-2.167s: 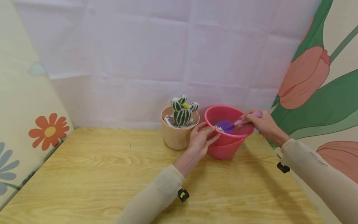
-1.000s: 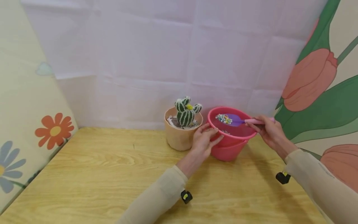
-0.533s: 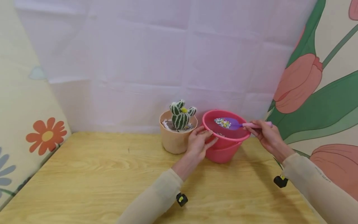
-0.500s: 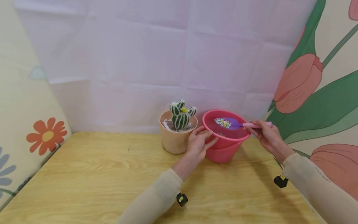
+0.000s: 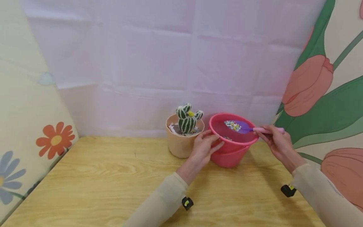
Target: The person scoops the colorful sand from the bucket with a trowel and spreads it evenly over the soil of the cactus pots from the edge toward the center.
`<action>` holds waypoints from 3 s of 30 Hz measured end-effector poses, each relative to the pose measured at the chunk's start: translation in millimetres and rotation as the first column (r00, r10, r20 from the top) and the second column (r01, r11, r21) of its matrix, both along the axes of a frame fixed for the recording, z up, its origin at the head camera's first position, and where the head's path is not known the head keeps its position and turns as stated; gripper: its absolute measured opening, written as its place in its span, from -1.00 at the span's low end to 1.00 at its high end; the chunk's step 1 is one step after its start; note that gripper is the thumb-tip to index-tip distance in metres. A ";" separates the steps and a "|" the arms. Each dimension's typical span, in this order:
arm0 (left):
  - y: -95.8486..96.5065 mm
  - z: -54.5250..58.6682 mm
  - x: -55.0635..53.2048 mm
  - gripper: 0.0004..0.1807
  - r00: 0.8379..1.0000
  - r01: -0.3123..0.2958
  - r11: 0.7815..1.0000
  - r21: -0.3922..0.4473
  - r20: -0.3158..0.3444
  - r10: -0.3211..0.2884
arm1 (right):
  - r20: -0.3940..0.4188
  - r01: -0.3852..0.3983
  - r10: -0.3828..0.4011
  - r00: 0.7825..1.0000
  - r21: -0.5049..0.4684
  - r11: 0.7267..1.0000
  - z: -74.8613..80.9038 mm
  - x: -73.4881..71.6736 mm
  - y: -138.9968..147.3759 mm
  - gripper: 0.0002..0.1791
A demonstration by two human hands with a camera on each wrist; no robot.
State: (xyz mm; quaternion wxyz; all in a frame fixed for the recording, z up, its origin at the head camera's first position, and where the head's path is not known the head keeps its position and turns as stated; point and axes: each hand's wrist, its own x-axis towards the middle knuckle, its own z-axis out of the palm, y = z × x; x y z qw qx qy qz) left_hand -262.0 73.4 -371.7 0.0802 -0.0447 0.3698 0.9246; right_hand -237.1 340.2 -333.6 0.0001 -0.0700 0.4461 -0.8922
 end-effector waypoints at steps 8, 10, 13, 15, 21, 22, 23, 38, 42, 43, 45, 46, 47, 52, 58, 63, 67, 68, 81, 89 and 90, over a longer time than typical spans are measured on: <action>-3.1 7.3 12.4 -0.64 0.999 -0.018 0.999 -0.033 0.037 0.019 | -0.054 0.158 -0.154 0.987 0.074 0.985 1.9 8.8 -11.6 -0.79; -4.7 6.4 15.6 -0.68 0.999 -0.014 0.999 -0.046 0.038 0.016 | -0.045 0.190 -0.188 0.981 0.057 0.980 2.8 11.3 -15.1 -0.81; -8.7 4.8 19.4 -0.72 1.000 0.002 0.997 -0.077 0.027 0.000 | -0.018 0.246 -0.246 0.969 0.036 0.969 4.7 14.9 -18.4 -0.84; -13.1 4.5 21.1 -0.73 1.000 0.015 0.994 -0.104 0.008 -0.015 | -0.002 0.282 -0.282 0.959 0.027 0.959 5.6 17.4 -19.3 -0.86; -32.7 9.1 26.3 -0.74 0.997 0.044 0.975 -0.216 -0.059 -0.058 | -0.006 0.353 -0.353 0.936 0.014 0.936 5.6 23.6 -22.3 -0.87; -36.4 9.9 26.8 -0.74 0.995 0.046 0.973 -0.226 -0.070 -0.063 | -0.005 0.357 -0.357 0.934 0.007 0.934 5.3 24.4 -23.3 -0.86; -40.3 10.8 27.2 -0.74 0.994 0.053 0.972 -0.231 -0.083 -0.074 | -0.002 0.360 -0.360 0.933 0.003 0.933 4.9 25.1 -24.5 -0.86; -94.4 19.4 24.9 -0.71 0.982 0.065 0.928 -0.367 -0.142 -0.125 | 0.083 0.385 -0.382 0.920 -0.017 0.923 1.6 28.1 -36.6 -0.88; -100.2 24.2 24.0 -0.75 0.977 0.059 0.924 -0.377 -0.167 -0.130 | 0.069 0.393 -0.391 0.918 -0.015 0.920 1.6 27.1 -39.0 -0.88; -101.4 25.4 23.2 -0.75 0.976 0.054 0.923 -0.380 -0.176 -0.130 | 0.067 0.394 -0.392 0.917 -0.014 0.919 1.9 26.8 -39.7 -0.87; -104.1 28.3 22.1 -0.70 0.971 0.039 0.919 -0.392 -0.201 -0.127 | 0.065 0.395 -0.393 0.917 -0.013 0.919 2.8 26.1 -41.3 -0.85; -105.7 29.3 21.2 -0.69 0.969 0.028 0.917 -0.399 -0.215 -0.123 | 0.066 0.394 -0.393 0.917 -0.010 0.919 3.1 25.8 -42.5 -0.84; -107.4 30.5 20.4 -0.67 0.966 0.015 0.913 -0.408 -0.230 -0.119 | 0.066 0.395 -0.393 0.917 -0.008 0.919 3.4 25.5 -43.6 -0.83; -115.3 34.3 15.7 -0.65 0.945 -0.086 0.877 -0.473 -0.318 -0.080 | 0.057 0.404 -0.403 0.913 0.006 0.915 3.1 24.6 -49.4 -0.81; -129.1 29.8 13.7 -0.67 0.891 -0.306 0.716 -0.627 -0.455 -0.018 | 0.040 0.424 -0.425 0.904 0.031 0.905 1.2 23.8 -57.7 -0.80; -145.3 19.8 8.9 -0.72 0.825 -0.477 0.592 -0.650 -0.564 0.046 | 0.014 0.446 -0.447 0.895 0.034 0.894 1.4 24.0 -63.1 -0.74; -157.7 10.2 -3.7 -0.75 0.774 -0.570 0.546 -0.614 -0.624 0.107 | 0.022 0.451 -0.451 0.892 0.025 0.892 4.4 25.4 -68.4 -0.71; -160.2 8.1 -6.8 -0.73 0.775 -0.575 0.538 -0.617 -0.622 0.115 | 0.028 0.449 -0.449 0.893 0.021 0.893 5.5 25.9 -70.2 -0.71; -171.4 -9.0 -22.6 -0.09 0.927 -0.283 0.548 -0.787 -0.372 -0.056 | -0.004 0.395 -0.397 0.918 0.104 0.913 11.4 30.6 -88.1 -0.66; -172.7 -13.1 -26.9 -0.05 0.942 -0.194 0.600 -0.776 -0.317 -0.106 | -0.033 0.325 -0.324 0.945 0.178 0.929 14.2 29.6 -98.1 -0.63; -172.8 -13.5 -27.4 -0.06 0.943 -0.187 0.609 -0.771 -0.315 -0.109 | -0.037 0.321 -0.320 0.947 0.200 0.926 14.2 29.3 -99.9 -0.62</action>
